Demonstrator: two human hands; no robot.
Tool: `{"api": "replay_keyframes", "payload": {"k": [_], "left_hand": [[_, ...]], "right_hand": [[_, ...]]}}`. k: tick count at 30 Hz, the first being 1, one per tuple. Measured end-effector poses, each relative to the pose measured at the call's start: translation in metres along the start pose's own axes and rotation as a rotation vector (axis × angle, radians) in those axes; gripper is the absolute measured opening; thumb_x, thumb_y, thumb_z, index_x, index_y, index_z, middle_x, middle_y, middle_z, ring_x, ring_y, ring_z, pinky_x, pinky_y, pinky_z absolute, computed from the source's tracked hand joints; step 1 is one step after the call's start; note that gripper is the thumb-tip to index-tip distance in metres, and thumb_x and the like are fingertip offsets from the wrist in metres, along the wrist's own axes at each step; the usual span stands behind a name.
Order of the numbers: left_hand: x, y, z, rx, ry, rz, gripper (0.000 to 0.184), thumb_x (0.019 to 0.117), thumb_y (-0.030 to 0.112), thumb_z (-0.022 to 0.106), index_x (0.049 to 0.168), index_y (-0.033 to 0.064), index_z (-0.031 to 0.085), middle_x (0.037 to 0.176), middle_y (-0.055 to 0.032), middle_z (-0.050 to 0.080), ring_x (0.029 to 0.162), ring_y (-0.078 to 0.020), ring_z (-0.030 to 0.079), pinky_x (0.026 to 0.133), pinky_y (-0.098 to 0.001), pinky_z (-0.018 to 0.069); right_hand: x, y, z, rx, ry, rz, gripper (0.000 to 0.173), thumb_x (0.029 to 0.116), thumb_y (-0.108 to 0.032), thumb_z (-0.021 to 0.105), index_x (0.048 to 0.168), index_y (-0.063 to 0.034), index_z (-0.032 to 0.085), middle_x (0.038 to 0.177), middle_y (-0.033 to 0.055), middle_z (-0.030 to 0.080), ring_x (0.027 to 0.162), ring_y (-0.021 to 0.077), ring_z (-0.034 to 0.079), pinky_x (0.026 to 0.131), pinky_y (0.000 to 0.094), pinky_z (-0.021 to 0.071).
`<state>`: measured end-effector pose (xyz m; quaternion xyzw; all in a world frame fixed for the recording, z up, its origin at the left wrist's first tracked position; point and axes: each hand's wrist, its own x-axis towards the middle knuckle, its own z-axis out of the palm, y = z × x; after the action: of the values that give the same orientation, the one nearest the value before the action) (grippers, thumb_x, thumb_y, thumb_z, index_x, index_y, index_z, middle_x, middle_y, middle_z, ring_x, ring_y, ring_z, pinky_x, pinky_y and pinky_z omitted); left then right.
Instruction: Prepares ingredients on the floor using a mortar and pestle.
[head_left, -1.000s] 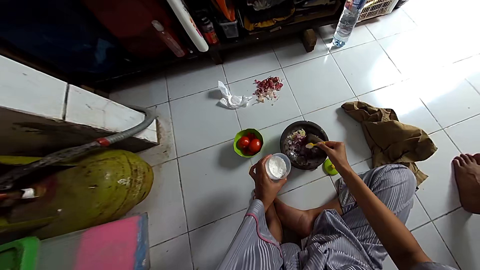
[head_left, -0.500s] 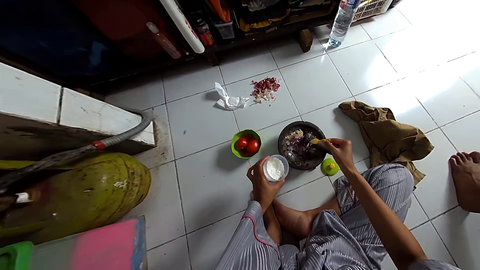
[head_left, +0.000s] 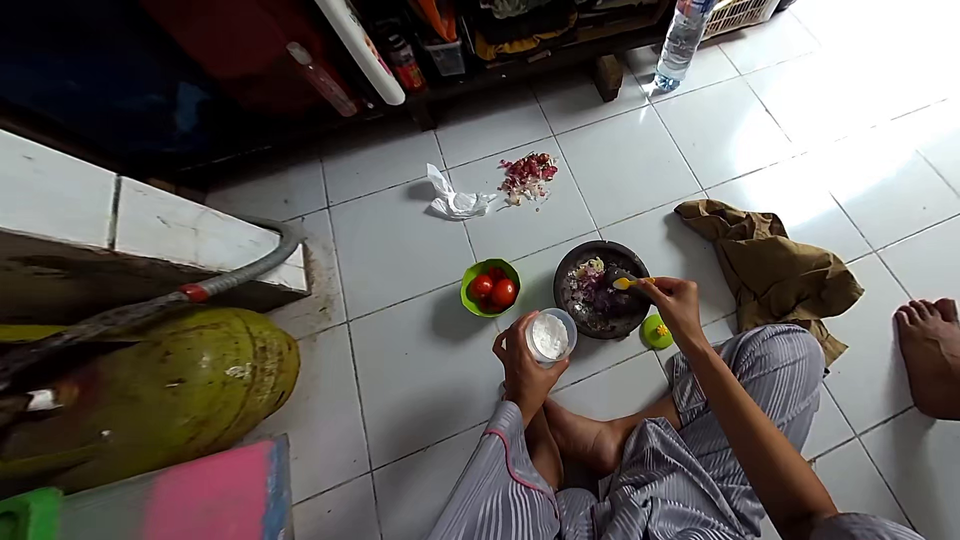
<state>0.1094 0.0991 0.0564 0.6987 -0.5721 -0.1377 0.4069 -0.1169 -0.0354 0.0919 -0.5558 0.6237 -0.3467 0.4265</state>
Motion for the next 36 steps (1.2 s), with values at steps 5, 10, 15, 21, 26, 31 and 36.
{"api": "replay_keyframes", "payload": {"k": [5, 10, 15, 21, 26, 31, 36], "left_hand": [[0.000, 0.001, -0.002, -0.003, -0.001, 0.000, 0.090, 0.0588, 0.030, 0.084, 0.132, -0.0118, 0.053, 0.131, -0.0272, 0.062, 0.124, -0.0415, 0.056, 0.106, -0.0641, 0.0274], [0.001, 0.002, -0.002, -0.017, 0.005, -0.009, 0.090, 0.0589, 0.028, 0.085, 0.133, -0.0121, 0.053, 0.131, -0.0268, 0.062, 0.124, -0.0415, 0.056, 0.107, -0.0633, 0.0274], [-0.001, 0.000, -0.004, -0.027, 0.007, -0.003, 0.090, 0.0593, 0.029, 0.085, 0.132, -0.0130, 0.053, 0.131, -0.0271, 0.062, 0.126, -0.0394, 0.057, 0.110, -0.0652, 0.0253], [0.001, 0.002, -0.002, -0.017, -0.003, 0.001, 0.089, 0.0616, 0.033, 0.083, 0.132, -0.0122, 0.053, 0.130, -0.0253, 0.063, 0.125, -0.0377, 0.058, 0.111, -0.0653, 0.0243], [0.003, 0.006, -0.004, -0.002, -0.015, 0.014, 0.087, 0.0633, 0.035, 0.082, 0.132, -0.0119, 0.055, 0.130, -0.0247, 0.064, 0.125, -0.0387, 0.058, 0.111, -0.0664, 0.0240], [0.002, 0.004, -0.003, 0.009, -0.009, 0.015, 0.088, 0.0641, 0.038, 0.081, 0.132, -0.0119, 0.054, 0.130, -0.0250, 0.064, 0.125, -0.0383, 0.058, 0.110, -0.0662, 0.0243], [0.001, 0.003, -0.003, -0.032, -0.011, 0.017, 0.090, 0.0589, 0.032, 0.085, 0.131, -0.0126, 0.054, 0.130, -0.0257, 0.063, 0.126, -0.0397, 0.057, 0.110, -0.0669, 0.0237]], "right_hand": [[0.010, -0.021, 0.009, 0.074, -0.037, -0.002, 0.018, 0.0972, -0.012, 0.071, 0.085, 0.0016, 0.074, 0.063, -0.0012, 0.060, 0.054, 0.0003, 0.046, 0.056, 0.0214, 0.0419], [0.028, -0.009, 0.018, -0.125, -0.057, 0.083, 0.023, 0.0969, -0.021, 0.073, 0.087, 0.0005, 0.074, 0.069, 0.0066, 0.063, 0.063, 0.0156, 0.053, 0.066, 0.0419, 0.0463], [0.001, -0.023, 0.007, -0.266, 0.005, -0.185, 0.021, 0.0967, -0.016, 0.070, 0.093, 0.0034, 0.076, 0.066, 0.0091, 0.060, 0.059, 0.0196, 0.049, 0.063, 0.0448, 0.0439], [-0.060, -0.034, 0.042, -0.166, -0.282, -0.585, 0.019, 0.0935, -0.011, 0.065, 0.093, 0.0011, 0.079, 0.074, 0.0121, 0.069, 0.064, 0.0200, 0.064, 0.063, 0.0382, 0.0540], [-0.075, -0.029, 0.063, -0.227, -0.259, -0.625, 0.018, 0.0905, -0.011, 0.065, 0.090, -0.0006, 0.080, 0.067, 0.0120, 0.065, 0.058, 0.0222, 0.062, 0.058, 0.0386, 0.0503], [-0.068, -0.032, 0.060, 0.147, -0.428, -0.120, 0.018, 0.0960, -0.010, 0.065, 0.086, 0.0025, 0.074, 0.067, -0.0051, 0.062, 0.058, -0.0073, 0.046, 0.057, 0.0141, 0.0389], [-0.046, -0.046, 0.036, 0.447, -0.439, 0.283, 0.024, 0.1000, -0.004, 0.057, 0.082, -0.0042, 0.072, 0.059, -0.0115, 0.054, 0.049, -0.0045, 0.041, 0.051, 0.0160, 0.0360]]}}
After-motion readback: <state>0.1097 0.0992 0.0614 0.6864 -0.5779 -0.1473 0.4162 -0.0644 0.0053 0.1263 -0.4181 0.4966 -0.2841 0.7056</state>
